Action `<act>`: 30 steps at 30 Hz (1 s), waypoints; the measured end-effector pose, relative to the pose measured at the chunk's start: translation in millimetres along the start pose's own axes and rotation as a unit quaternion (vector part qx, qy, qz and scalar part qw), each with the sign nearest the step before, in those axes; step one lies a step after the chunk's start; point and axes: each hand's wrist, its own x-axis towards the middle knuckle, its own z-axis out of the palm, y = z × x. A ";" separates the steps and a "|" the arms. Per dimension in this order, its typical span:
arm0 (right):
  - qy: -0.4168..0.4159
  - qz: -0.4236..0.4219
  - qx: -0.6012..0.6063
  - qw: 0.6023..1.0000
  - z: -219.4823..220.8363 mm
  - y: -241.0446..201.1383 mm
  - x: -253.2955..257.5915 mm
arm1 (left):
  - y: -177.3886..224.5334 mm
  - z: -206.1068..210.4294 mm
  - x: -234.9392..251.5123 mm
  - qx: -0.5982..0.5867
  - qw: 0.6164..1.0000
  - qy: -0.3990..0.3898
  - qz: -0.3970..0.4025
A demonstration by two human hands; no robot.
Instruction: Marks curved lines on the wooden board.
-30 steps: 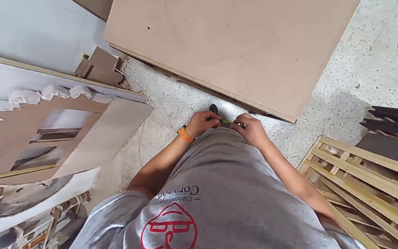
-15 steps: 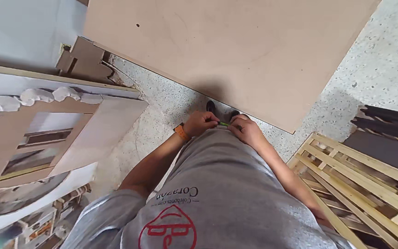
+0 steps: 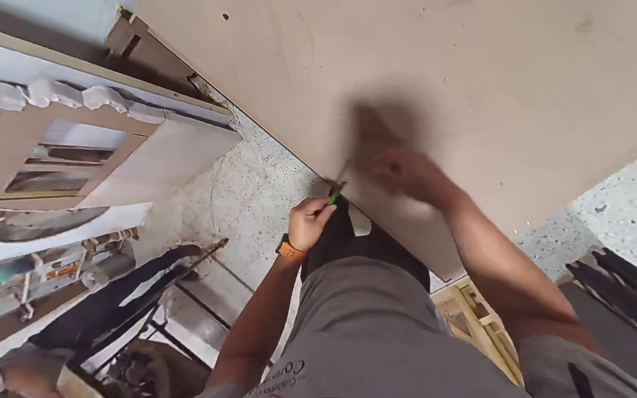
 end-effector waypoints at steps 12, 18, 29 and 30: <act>0.347 -0.259 0.259 0.863 -122.2 87.0 295.8 | -39.1 36.9 188.3 -0.376 0.893 0.246 -0.013; 0.344 -0.256 0.265 0.864 -121.5 82.5 290.5 | -20.6 49.2 258.6 -0.326 0.906 0.269 0.006; 0.334 -0.249 0.257 0.872 -118.4 82.5 283.7 | -35.7 15.0 329.3 -0.283 0.896 0.341 -0.006; 0.337 -0.245 0.261 0.871 -118.1 82.4 283.9 | -35.9 15.3 331.7 -0.285 0.893 0.349 -0.004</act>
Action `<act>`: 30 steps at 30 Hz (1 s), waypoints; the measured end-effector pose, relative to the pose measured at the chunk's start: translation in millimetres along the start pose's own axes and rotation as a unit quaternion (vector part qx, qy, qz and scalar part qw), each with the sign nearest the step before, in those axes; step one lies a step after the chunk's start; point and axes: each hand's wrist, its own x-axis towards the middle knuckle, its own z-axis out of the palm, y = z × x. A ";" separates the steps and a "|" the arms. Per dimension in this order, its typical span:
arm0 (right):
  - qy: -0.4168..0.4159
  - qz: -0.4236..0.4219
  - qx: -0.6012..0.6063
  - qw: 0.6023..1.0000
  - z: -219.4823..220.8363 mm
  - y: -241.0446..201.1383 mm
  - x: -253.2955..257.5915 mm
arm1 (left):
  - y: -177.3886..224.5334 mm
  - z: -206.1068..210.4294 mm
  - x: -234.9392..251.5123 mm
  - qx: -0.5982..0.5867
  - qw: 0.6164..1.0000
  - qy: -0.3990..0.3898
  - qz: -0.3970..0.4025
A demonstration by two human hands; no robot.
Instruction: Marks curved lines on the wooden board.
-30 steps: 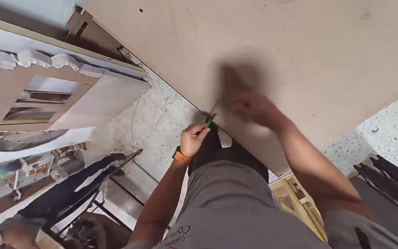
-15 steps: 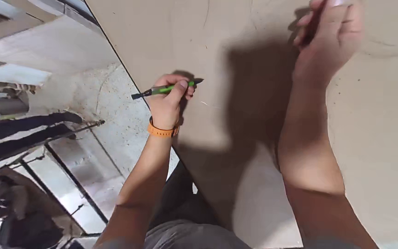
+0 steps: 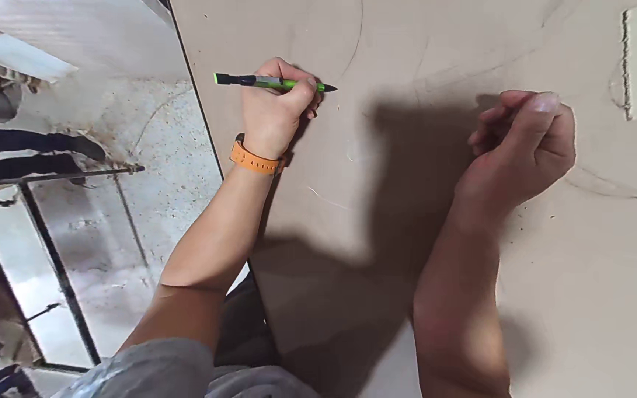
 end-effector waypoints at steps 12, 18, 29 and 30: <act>0.017 0.001 0.020 1.000 2.6 1.2 2.2 | -4.3 5.0 -0.4 -0.005 0.999 0.028 0.029; 0.016 0.001 0.017 1.000 2.7 1.3 3.4 | -4.2 6.6 -1.7 0.009 0.998 0.044 0.034; -0.005 0.006 0.004 1.000 2.0 1.8 5.7 | -5.4 6.5 -3.7 0.021 0.998 0.050 0.040; -0.005 0.004 0.006 1.000 1.9 2.2 5.8 | -5.6 6.4 -5.4 0.021 0.998 0.051 0.041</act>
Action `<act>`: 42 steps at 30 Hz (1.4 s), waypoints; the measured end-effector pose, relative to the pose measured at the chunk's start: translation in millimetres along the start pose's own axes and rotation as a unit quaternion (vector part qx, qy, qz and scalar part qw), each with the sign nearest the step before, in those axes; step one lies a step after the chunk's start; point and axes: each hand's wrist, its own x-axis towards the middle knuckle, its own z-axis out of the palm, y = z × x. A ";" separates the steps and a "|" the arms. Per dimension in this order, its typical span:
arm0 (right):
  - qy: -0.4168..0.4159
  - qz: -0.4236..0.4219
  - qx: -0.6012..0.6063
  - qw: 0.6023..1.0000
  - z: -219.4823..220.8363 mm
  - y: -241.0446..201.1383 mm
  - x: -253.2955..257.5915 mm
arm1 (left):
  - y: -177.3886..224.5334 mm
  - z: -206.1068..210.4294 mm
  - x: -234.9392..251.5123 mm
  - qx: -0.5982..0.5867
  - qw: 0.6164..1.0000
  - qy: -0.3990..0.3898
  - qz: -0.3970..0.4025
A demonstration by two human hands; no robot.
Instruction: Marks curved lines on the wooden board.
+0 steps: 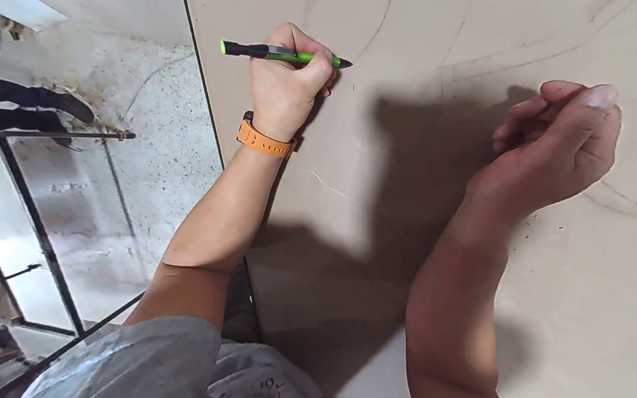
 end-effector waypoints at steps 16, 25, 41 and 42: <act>-0.005 0.001 -0.003 1.000 0.7 -1.9 -0.8 | 13.4 1.1 -59.5 0.021 0.999 -0.024 -0.019; -0.004 0.007 -0.020 1.000 1.6 -3.1 -1.3 | 16.7 5.4 -79.8 0.032 0.999 -0.026 -0.011; -0.011 0.007 -0.013 1.000 -0.1 -2.0 -0.1 | 15.5 2.9 -69.4 0.034 0.999 0.006 -0.028; -0.012 0.010 -0.014 1.000 -0.5 -2.1 -0.3 | 14.2 1.3 -64.2 0.028 0.999 0.014 -0.031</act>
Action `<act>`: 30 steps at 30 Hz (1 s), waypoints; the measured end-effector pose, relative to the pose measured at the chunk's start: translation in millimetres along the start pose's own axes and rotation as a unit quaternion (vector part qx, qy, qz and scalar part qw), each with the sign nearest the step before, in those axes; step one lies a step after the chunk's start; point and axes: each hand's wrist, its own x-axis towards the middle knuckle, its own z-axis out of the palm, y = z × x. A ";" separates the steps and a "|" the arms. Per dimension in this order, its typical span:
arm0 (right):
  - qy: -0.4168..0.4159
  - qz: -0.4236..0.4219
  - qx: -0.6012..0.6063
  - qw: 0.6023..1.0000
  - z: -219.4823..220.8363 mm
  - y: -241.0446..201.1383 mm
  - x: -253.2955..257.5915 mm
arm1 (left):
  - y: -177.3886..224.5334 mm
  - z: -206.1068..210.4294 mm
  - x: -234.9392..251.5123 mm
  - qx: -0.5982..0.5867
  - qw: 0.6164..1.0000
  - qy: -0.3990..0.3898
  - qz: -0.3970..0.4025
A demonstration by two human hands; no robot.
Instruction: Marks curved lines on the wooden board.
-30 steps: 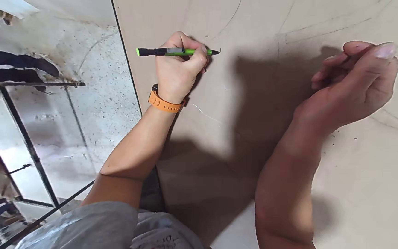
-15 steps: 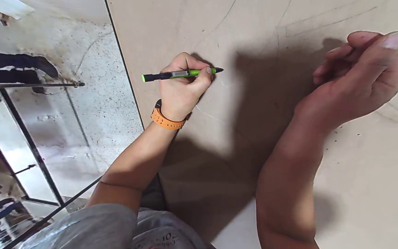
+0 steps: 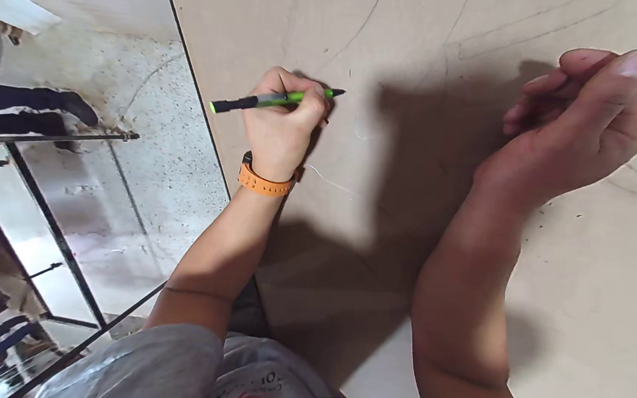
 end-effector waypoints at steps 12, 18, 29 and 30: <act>-0.015 -0.001 0.011 1.000 -2.8 2.8 -0.6 | 2.3 1.9 -10.3 -0.013 0.999 -0.048 0.007; -0.009 0.002 -0.001 1.000 -3.1 2.9 -0.1 | 0.0 -2.6 7.9 -0.005 1.000 -0.019 -0.004; 0.003 -0.003 0.025 1.000 0.5 1.5 1.0 | -7.6 0.5 60.0 -0.034 0.999 0.013 0.014; -0.001 -0.004 0.026 1.000 -0.4 2.0 0.8 | -7.8 0.2 59.5 -0.035 0.999 0.011 0.015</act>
